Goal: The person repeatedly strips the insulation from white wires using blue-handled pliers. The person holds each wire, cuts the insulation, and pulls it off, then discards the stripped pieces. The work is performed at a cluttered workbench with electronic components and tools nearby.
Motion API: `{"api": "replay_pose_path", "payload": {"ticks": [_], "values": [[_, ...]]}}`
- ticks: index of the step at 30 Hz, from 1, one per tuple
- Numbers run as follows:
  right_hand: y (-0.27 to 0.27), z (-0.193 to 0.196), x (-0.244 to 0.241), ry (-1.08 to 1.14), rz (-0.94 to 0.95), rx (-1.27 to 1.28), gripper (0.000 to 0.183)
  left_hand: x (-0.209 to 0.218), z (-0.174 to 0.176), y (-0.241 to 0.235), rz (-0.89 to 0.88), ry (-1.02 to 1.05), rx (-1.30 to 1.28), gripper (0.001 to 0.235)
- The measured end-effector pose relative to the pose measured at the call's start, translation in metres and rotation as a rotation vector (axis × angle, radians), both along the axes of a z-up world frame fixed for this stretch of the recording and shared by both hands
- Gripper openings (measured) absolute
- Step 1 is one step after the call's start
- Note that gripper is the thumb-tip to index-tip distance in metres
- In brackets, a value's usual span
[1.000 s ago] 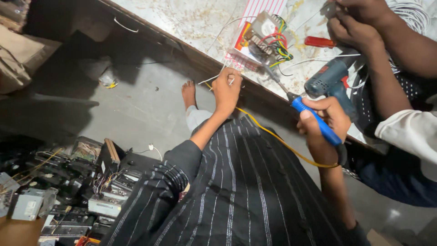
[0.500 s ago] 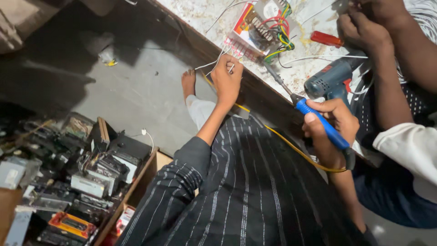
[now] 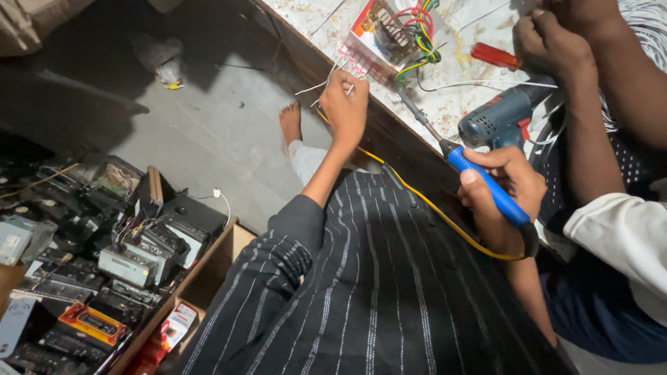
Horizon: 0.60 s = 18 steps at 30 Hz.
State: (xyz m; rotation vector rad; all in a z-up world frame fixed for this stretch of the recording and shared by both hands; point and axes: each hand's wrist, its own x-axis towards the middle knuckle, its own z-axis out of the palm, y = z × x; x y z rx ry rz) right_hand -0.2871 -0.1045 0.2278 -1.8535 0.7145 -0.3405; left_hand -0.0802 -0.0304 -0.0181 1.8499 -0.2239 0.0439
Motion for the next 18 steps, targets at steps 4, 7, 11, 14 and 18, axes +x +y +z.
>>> {"api": "replay_pose_path", "payload": {"ticks": [4, 7, 11, 14, 18], "values": [[-0.002, 0.004, -0.006, 0.003, -0.017, -0.004, 0.019, -0.004, 0.0, -0.005, 0.054, 0.024, 0.037, 0.016], [-0.004, 0.006, -0.01, 0.002, -0.028, -0.023, 0.02, -0.007, -0.001, -0.009, 0.079, 0.072, 0.089, 0.017], [-0.006, 0.01, -0.012, 0.011, -0.039, -0.016, 0.021, -0.011, -0.001, -0.017, 0.126, -0.011, 0.108, 0.016], [-0.008, 0.011, -0.011, 0.006, -0.012, -0.017, 0.021, -0.014, -0.001, -0.018, 0.145, 0.011, 0.101, 0.017], [-0.011, 0.011, -0.008, 0.04, -0.033, 0.004, 0.022, -0.018, -0.001, -0.016, 0.152, 0.094, 0.12, 0.015]]}}
